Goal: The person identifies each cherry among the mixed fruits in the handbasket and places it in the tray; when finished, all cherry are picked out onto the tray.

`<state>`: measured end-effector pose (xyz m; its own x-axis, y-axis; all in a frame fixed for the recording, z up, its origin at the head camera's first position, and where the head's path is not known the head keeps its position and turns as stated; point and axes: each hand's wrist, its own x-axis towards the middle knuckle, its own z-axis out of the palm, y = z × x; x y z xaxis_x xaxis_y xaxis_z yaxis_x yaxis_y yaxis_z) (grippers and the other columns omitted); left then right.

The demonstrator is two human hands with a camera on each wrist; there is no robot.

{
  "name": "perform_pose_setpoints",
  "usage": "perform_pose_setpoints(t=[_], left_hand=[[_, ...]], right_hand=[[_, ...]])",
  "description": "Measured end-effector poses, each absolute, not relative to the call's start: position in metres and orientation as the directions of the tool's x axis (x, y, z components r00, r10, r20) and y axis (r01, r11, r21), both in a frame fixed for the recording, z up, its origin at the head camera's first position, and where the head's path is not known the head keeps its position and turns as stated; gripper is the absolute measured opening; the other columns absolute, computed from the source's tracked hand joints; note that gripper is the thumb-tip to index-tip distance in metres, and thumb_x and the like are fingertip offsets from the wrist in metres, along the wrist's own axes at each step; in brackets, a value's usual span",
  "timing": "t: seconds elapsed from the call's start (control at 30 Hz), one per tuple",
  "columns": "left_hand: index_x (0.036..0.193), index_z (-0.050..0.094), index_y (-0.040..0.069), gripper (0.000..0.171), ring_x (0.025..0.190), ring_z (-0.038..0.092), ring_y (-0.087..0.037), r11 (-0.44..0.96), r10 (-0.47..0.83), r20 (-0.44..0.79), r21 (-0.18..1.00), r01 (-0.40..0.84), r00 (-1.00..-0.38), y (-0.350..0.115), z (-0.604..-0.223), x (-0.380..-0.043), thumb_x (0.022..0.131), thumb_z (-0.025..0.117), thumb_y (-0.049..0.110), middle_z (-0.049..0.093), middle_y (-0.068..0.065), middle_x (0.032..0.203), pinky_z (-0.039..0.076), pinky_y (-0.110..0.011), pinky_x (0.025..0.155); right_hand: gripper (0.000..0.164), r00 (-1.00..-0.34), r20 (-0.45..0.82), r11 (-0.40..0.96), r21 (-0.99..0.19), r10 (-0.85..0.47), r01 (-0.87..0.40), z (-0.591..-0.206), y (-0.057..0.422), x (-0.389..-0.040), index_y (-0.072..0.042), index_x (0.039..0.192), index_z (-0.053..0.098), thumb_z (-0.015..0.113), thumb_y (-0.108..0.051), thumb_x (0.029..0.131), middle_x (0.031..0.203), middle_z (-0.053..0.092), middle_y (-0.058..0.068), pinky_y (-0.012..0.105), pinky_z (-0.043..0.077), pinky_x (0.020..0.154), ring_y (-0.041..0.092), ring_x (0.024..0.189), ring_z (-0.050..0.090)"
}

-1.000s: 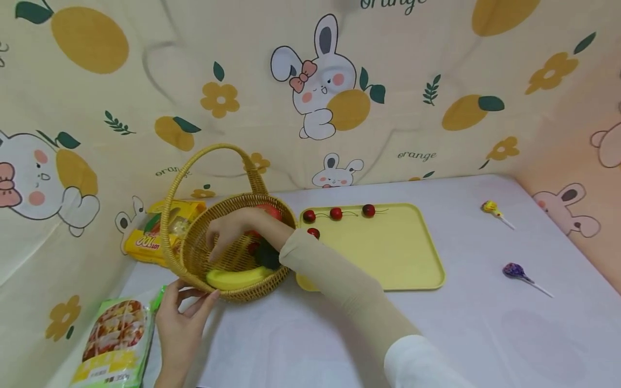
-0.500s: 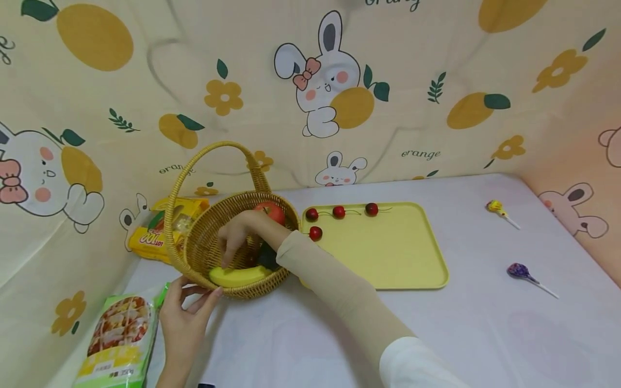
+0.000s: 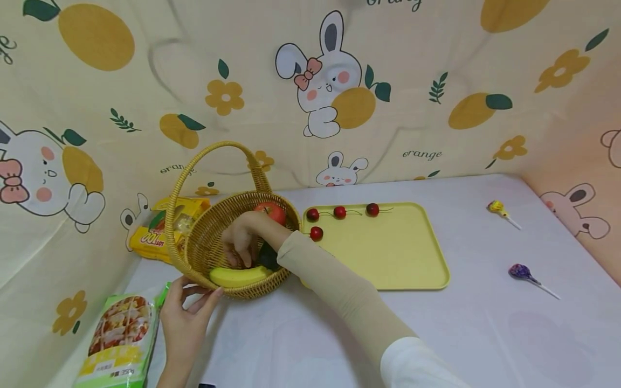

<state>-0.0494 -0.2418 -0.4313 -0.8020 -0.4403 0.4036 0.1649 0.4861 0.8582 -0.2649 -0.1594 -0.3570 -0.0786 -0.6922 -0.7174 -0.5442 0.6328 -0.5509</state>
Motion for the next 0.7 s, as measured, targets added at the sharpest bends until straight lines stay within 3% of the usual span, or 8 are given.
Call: perform_pose_setpoints(t=[0.2,0.3,0.53,0.7], left_hand=[[0.118,0.058,-0.007,0.047,0.091,0.062,-0.011,0.495,-0.441,0.397,0.856,0.151,-0.805,-0.242,-0.432,-0.05,0.076,0.08,-0.013,0.056,-0.002,0.109,0.062,-0.018,0.073],[0.117,0.058,-0.008,0.046,0.091,0.062,-0.011,0.497,-0.439,0.404,0.853,0.157,-0.803,-0.241,-0.431,-0.049,0.077,0.08,-0.012,0.056,-0.003,0.108,0.061,-0.017,0.073],[0.117,0.057,-0.008,0.045,0.091,0.062,-0.01,0.492,-0.438,0.404,0.855,0.162,-0.803,-0.24,-0.43,-0.048,0.078,0.08,-0.011,0.057,-0.006,0.109,0.061,-0.016,0.073],[0.116,0.058,-0.008,0.045,0.09,0.062,-0.009,0.492,-0.435,0.412,0.854,0.172,-0.8,-0.239,-0.431,-0.05,0.077,0.08,-0.011,0.057,-0.006,0.109,0.061,-0.015,0.073]], right_hand=[[0.029,-0.093,-0.726,0.599,-0.481,-0.682,-0.64,-0.359,-0.162,-0.266,-0.005,0.114,0.07,0.068,0.01,0.089,0.106,0.062,0.006,0.022,0.055,0.063,0.012,0.069,0.055],[0.029,-0.1,-0.73,0.586,-0.45,-0.676,-0.674,-0.358,-0.163,-0.266,-0.007,0.113,0.073,0.068,0.009,0.089,0.108,0.063,0.004,0.02,0.051,0.059,0.011,0.067,0.052],[0.028,-0.068,-0.677,0.52,-0.493,-0.733,-0.697,-0.357,-0.157,-0.269,-0.009,0.113,0.074,0.072,0.004,0.089,0.112,0.065,0.001,0.021,0.057,0.075,0.009,0.085,0.057],[0.025,0.003,-0.417,0.304,-0.667,-0.909,-0.68,-0.346,-0.129,-0.275,-0.005,0.112,0.075,0.074,0.001,0.088,0.108,0.068,0.001,0.023,0.056,0.084,0.01,0.096,0.057]])
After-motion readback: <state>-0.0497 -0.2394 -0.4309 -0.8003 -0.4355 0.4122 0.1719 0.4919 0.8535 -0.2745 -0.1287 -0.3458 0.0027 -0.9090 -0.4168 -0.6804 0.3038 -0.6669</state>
